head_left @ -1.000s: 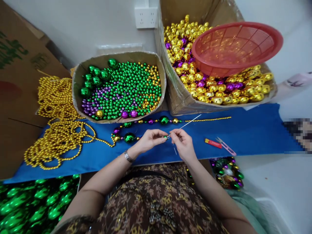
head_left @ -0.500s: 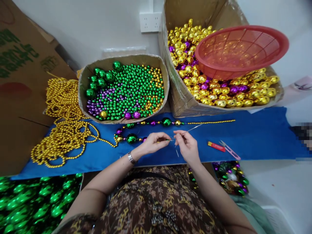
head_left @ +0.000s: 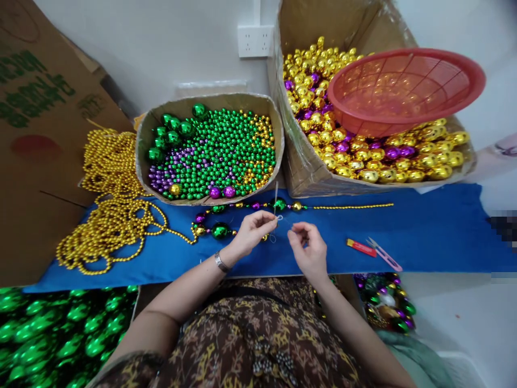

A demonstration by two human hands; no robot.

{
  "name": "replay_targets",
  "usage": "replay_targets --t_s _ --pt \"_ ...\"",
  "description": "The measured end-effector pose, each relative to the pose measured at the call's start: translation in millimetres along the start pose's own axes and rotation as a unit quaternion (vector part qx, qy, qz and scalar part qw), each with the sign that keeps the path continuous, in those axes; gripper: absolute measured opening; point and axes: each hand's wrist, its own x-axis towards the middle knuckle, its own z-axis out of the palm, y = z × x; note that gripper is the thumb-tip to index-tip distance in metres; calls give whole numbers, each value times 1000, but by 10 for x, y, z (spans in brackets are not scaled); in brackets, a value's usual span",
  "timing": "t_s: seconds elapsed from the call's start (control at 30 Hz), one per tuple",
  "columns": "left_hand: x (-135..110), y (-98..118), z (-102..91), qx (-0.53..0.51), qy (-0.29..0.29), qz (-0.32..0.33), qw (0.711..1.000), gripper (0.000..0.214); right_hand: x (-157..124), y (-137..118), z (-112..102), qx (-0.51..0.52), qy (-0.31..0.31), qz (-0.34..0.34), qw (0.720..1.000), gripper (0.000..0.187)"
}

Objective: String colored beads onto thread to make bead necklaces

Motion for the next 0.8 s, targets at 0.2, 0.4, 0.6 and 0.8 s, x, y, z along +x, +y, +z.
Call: replay_targets --t_s 0.2,0.4,0.6,0.8 --pt "-44 -95 94 -111 61 -37 991 27 -88 8 186 -18 -29 -24 999 22" --pt "-77 -124 90 -94 72 -27 993 26 -93 35 168 -26 -34 -35 998 20" --pt "19 160 -153 -18 106 61 992 30 -162 220 -66 -93 -115 -100 984 24" --pt "67 501 -525 147 65 90 983 32 -218 425 -242 -37 -110 -3 993 25"
